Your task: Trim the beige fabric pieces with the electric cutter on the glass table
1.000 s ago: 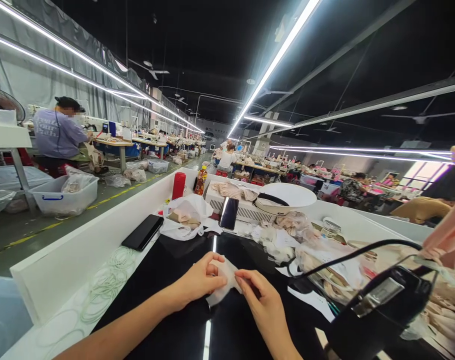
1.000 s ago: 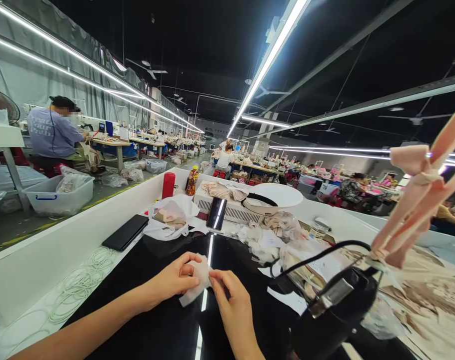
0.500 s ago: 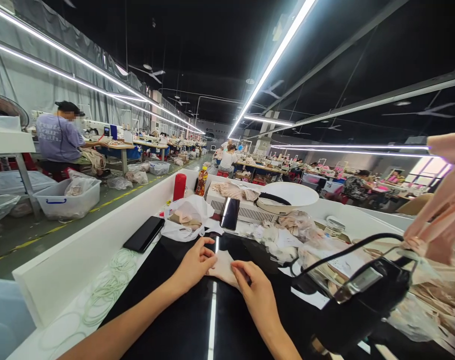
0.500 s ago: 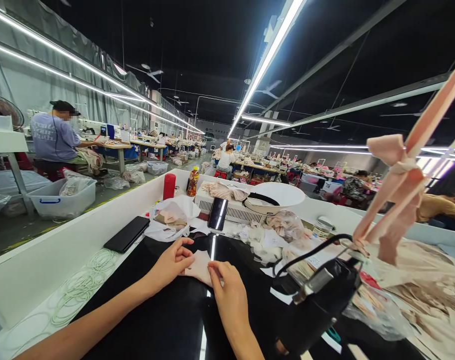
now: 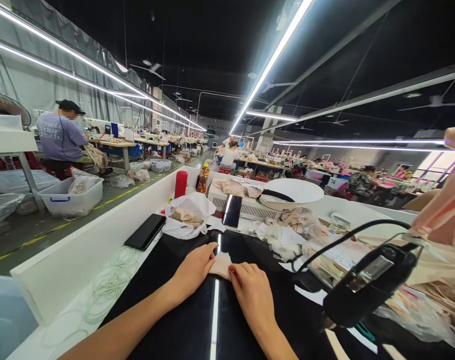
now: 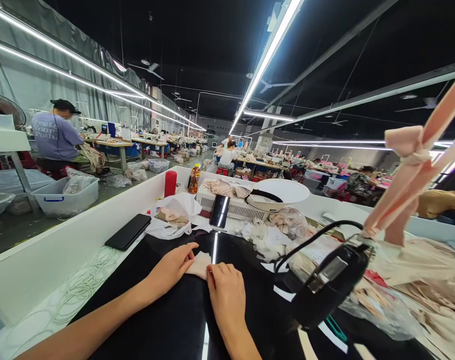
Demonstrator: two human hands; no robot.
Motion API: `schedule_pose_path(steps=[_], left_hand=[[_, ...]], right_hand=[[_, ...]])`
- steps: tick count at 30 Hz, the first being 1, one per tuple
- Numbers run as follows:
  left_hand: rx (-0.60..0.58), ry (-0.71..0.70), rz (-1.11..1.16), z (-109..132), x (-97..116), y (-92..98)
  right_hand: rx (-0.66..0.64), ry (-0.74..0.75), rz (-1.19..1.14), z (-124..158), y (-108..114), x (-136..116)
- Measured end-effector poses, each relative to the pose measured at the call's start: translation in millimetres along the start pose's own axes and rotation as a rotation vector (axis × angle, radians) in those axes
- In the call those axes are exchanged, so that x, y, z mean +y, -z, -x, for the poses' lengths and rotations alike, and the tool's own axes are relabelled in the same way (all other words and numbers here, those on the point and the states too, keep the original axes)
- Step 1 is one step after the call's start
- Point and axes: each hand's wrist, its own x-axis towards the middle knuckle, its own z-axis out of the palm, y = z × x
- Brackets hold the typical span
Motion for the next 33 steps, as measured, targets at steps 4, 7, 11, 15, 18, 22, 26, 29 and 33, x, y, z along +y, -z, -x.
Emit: schedule_pose_path(steps=[4,7,11,15,18,22,26,29,33], left_hand=[[-0.004,-0.014,-0.072,1,-4,-3.7],[0.012,-0.035,-0.112,3,-5,-4.8],[0.058,-0.079,-0.141,5,-5,-2.0],[0.103,-0.137,-0.115,7,-7,3.7],[0.125,-0.171,-0.076,7,-9,7.0],[0.109,-0.217,-0.047,8,-9,9.3],[0.098,-0.318,-0.128,12,-2,7.6],[0.077,-0.430,-0.166,14,13,3.0],[-0.043,-0.610,-0.195,23,44,-5.3]], right_hand=[[0.010,0.009,0.033,1,-3,0],[0.032,0.019,0.028,1,-3,0],[0.068,0.053,-0.014,3,8,-9],[0.038,0.118,-0.068,26,41,-28],[-0.021,0.175,-0.103,59,67,-36],[-0.047,0.177,-0.097,114,97,-21],[-0.037,-0.071,-0.049,162,133,16],[-0.033,-0.271,-0.019,183,158,39],[0.035,-0.276,0.081,191,168,53]])
